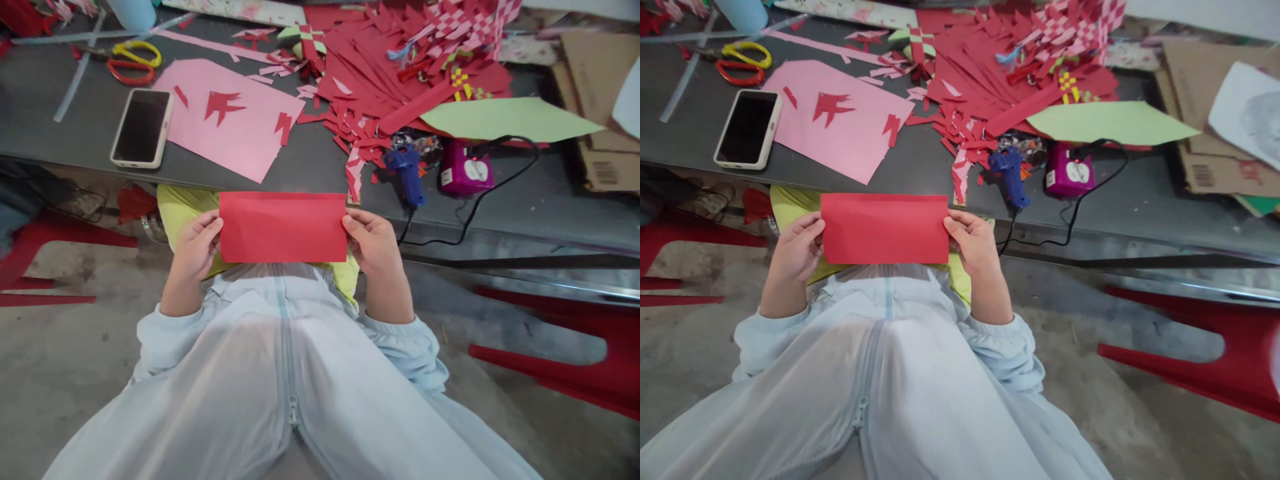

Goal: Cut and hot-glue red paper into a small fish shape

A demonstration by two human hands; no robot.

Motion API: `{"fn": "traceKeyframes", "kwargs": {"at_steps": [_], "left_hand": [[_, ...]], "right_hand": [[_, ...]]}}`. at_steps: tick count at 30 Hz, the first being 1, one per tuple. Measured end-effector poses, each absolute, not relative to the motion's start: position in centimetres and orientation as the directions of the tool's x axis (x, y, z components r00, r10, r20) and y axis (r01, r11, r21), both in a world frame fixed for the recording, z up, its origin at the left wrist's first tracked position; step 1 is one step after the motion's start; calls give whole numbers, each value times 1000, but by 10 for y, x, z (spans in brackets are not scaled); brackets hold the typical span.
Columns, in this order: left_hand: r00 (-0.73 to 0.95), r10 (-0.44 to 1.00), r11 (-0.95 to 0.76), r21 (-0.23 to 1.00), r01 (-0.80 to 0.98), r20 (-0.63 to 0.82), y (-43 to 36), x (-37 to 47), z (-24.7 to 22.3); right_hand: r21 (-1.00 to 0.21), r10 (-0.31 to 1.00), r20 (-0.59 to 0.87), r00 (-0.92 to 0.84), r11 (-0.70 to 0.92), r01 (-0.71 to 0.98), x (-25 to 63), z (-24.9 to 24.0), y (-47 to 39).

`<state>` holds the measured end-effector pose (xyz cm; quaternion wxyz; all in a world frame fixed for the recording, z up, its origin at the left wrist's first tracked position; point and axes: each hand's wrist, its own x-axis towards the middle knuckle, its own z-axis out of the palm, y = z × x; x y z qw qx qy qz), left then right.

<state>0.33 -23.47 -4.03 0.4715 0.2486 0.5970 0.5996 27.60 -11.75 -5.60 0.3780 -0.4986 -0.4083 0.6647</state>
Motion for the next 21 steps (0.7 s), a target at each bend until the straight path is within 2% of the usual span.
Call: {"fn": "traceKeyframes", "kwargs": {"at_steps": [15,21], "left_hand": [[-441,847,152,931,-333,-296,-236,6,-35],[-475,852,119,966,-231,-218,-242,11,-28]], "right_hand": [[-915,910,-364,-198,-389,-105,278,-53,-119],[-966,946,-254,-200,-259,6,284,-50,-121]]}}
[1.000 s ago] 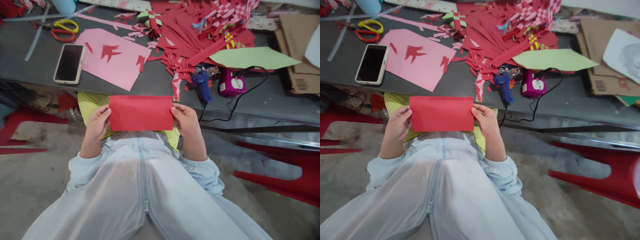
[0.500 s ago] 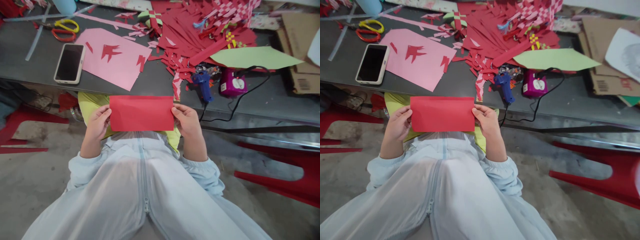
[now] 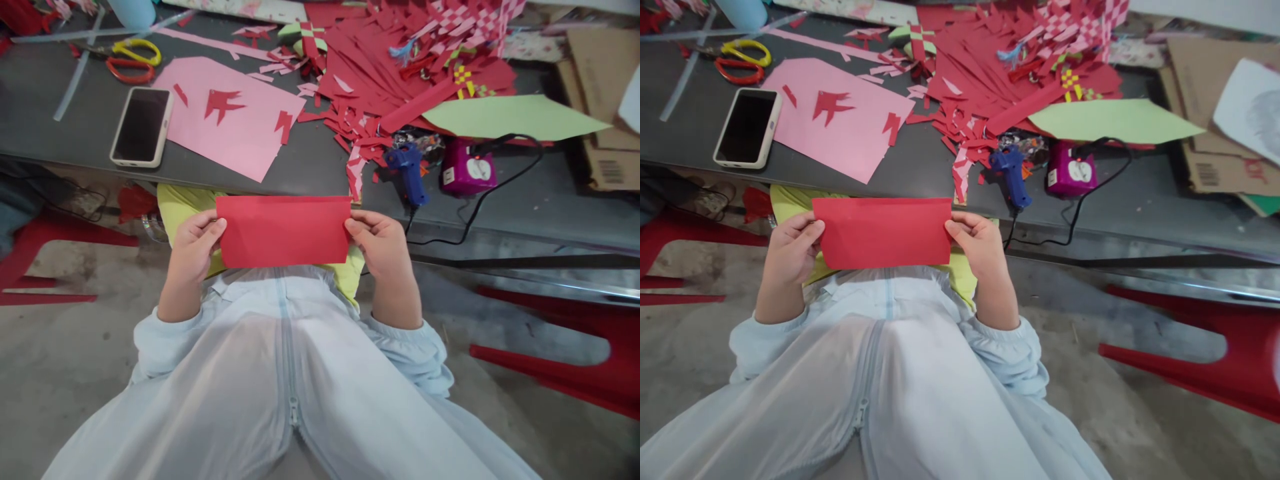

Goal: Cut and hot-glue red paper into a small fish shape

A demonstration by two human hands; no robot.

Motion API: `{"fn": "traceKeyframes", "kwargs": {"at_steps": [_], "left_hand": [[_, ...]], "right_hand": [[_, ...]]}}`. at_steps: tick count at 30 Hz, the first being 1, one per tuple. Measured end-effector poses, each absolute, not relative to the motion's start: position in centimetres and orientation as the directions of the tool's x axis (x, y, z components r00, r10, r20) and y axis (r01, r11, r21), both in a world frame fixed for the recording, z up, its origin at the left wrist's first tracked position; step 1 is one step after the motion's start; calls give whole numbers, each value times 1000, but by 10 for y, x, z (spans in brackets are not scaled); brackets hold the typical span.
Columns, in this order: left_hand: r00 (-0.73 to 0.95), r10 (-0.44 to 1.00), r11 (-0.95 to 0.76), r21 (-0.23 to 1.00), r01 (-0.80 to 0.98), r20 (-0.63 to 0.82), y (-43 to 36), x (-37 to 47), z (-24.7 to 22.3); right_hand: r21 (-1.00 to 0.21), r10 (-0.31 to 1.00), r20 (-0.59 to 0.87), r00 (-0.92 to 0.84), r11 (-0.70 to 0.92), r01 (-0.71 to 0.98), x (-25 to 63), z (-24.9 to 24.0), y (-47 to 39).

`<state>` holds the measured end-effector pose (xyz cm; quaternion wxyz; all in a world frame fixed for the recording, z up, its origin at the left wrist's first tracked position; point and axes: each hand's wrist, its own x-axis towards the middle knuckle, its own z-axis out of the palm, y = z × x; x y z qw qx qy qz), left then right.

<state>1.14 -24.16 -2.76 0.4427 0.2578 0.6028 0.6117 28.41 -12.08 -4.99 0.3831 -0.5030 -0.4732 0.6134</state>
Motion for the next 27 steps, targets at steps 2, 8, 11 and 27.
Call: {"fn": "traceKeyframes", "kwargs": {"at_steps": [2,8,11,27], "left_hand": [[-498,854,86,984,-154,-153,-243,13,-24],[-515,832,-82,965,250,205,-237,14,5],[-410,809,-190,847,497,422,-227,7,31],[67,700,-323,231,918,711,-159,-46,-28]], "right_hand": [[-984,970,-176,-170,-175,21,285,-46,-120],[-970,974,221,-54,225,88,281,-18,-105],[-893,911,409,-43,410,186,278,8,-90],[-14,441,601,-666,839,543,220,-11,-43]]}}
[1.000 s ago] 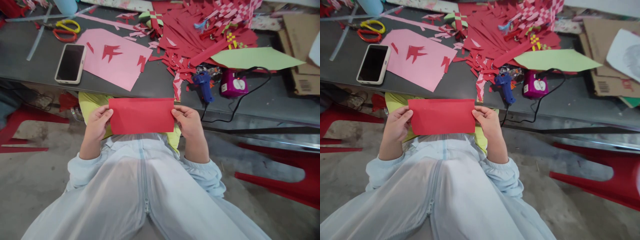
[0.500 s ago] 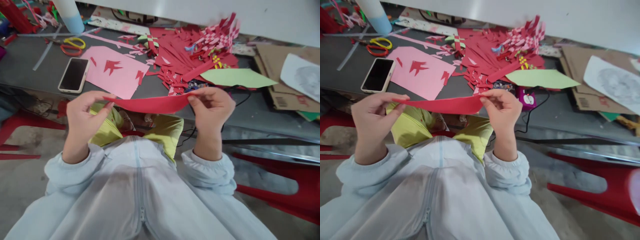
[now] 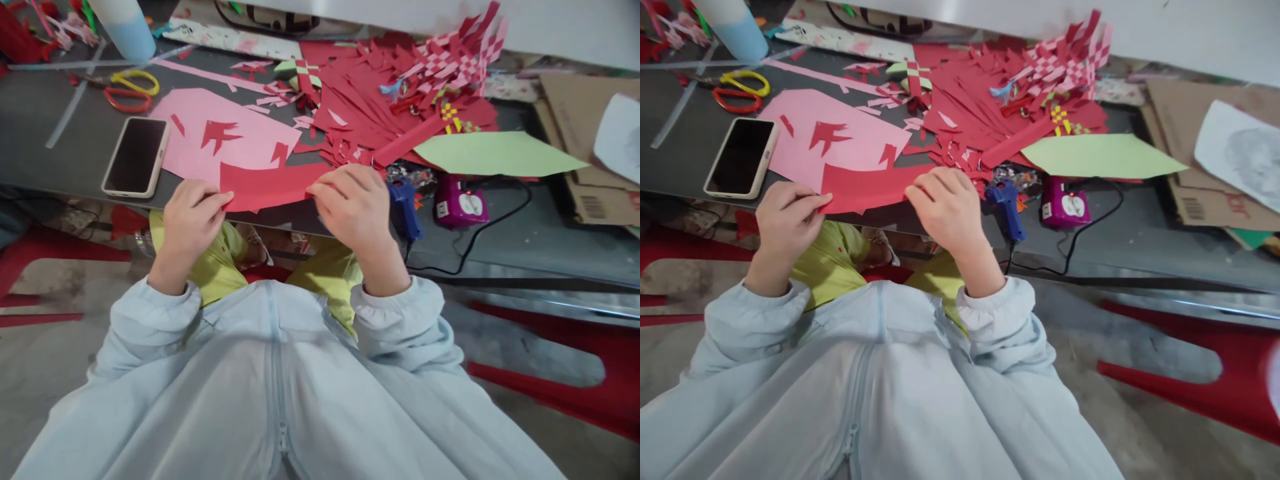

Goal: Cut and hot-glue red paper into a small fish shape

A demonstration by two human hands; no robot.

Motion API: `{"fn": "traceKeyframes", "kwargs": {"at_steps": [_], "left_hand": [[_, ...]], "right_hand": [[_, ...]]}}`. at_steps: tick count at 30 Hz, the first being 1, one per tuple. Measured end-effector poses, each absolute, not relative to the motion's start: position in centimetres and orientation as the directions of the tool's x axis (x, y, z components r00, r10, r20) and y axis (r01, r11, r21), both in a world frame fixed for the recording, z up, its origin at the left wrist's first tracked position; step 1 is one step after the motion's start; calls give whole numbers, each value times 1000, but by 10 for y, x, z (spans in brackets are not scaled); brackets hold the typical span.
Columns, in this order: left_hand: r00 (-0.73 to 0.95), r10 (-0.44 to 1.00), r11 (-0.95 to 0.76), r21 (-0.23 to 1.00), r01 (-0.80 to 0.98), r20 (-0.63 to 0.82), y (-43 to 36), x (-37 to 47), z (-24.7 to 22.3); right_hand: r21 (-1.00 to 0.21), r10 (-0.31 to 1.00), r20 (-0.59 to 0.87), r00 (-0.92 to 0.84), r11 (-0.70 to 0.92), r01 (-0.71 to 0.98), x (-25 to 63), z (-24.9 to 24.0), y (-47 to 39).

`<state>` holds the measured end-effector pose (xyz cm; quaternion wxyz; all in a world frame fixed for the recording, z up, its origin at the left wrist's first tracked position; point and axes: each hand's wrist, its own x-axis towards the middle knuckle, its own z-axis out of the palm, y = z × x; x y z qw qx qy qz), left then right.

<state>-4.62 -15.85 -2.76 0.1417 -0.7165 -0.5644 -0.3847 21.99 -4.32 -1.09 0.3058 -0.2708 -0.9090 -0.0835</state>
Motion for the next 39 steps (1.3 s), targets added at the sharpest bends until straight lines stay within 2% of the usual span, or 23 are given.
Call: {"fn": "traceKeyframes", "kwargs": {"at_steps": [2,7,11,15,19,24,29,32,39], "left_hand": [[59,724,-301,237,924,687,-160,-44,-37],[-34,808,-229,367,902,588,-164,-38,-46],[-5,834,-193,298,935,552,-171,-36,-42],[-57,840,-107,268,957,539,-189,-33,-37],[-39,808,-91,190,978,587,-206,-22,-40],[-34,834,-91,198,976,551,-202,-11,-45],[-150,862,-28,342,939,484,-192,-15,-46],[-192,881,6,395,919,433,-189,-17,-45],[-235,834,0,425,905,499,-181,-13,-41]], "right_hand": [[-12,400,565,-722,879,477,208,-18,-52],[47,299,554,-777,921,388,181,-29,-69],[32,305,539,-785,924,382,169,-34,-75],[-40,328,554,-765,928,370,168,-34,-76],[-157,384,504,-774,921,355,169,-32,-76],[-371,512,410,-755,850,374,169,-33,-75],[-544,620,309,-721,737,400,168,-27,-75],[-575,676,215,-704,671,468,167,-18,-75],[-538,743,122,-658,607,585,155,-5,-83]]}}
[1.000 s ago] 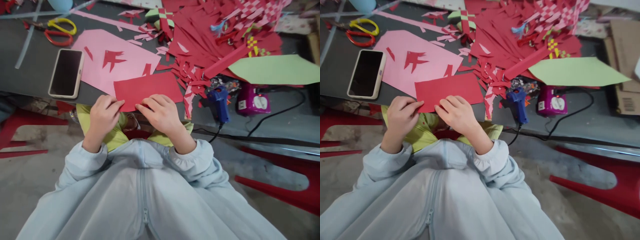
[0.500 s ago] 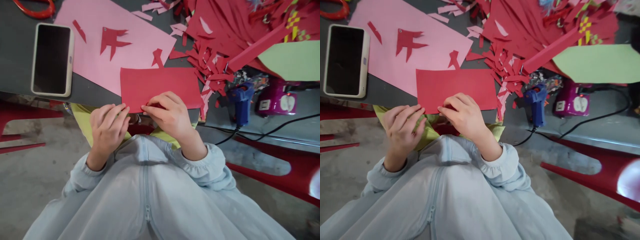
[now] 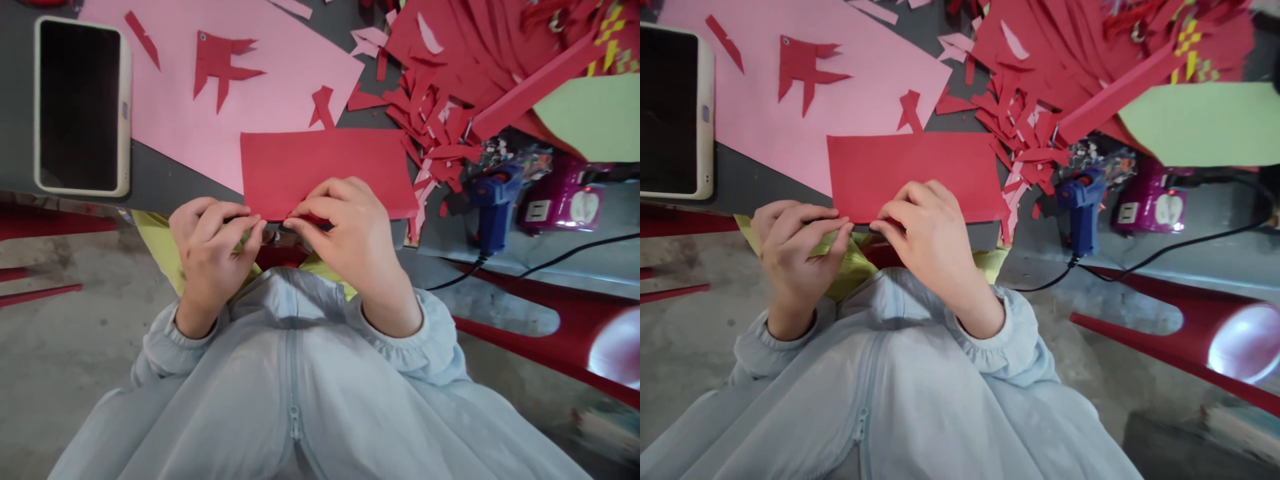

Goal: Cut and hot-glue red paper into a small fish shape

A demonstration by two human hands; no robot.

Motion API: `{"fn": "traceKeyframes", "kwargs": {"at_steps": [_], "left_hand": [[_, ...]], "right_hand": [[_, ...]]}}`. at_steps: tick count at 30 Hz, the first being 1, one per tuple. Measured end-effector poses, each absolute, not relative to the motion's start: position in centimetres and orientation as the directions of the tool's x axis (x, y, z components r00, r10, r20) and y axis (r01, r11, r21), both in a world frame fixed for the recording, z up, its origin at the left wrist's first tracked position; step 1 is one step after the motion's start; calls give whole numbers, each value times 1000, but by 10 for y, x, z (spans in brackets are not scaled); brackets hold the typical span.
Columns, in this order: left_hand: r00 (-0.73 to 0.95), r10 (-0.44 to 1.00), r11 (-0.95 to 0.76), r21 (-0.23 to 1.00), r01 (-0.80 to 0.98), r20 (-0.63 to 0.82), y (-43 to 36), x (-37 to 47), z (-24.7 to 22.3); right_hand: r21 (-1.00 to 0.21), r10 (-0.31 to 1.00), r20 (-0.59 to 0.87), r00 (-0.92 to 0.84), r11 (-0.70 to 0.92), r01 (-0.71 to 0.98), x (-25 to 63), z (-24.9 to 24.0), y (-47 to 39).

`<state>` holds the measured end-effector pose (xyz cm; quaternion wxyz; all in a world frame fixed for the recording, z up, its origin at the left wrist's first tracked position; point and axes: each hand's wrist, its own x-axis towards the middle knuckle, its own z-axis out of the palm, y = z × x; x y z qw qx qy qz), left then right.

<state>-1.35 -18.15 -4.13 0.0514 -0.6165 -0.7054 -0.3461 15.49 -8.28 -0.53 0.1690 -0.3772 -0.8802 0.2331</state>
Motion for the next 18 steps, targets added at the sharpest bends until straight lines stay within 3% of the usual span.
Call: {"fn": "traceKeyframes", "kwargs": {"at_steps": [4,6,9,12,14,18], "left_hand": [[-294,843,58,467,882,451,-178,-11,-38],[-298,818,32,477,878,493,-181,-9,-38],[-271,719,-21,409,912,640,-190,-4,-41],[-155,705,-103,315,943,692,-204,6,-43],[-102,768,-104,280,954,633,-211,14,-45],[-152,886,25,282,959,438,-216,25,-49]], "right_hand": [[-519,757,65,-650,582,626,146,-2,-84],[-510,763,27,-646,566,647,143,-1,-83],[-486,760,-26,-649,558,673,138,3,-79],[-463,747,-78,-661,559,687,135,8,-76],[-451,741,-110,-663,557,697,134,11,-74],[-435,746,-131,-653,549,714,132,13,-73]]}}
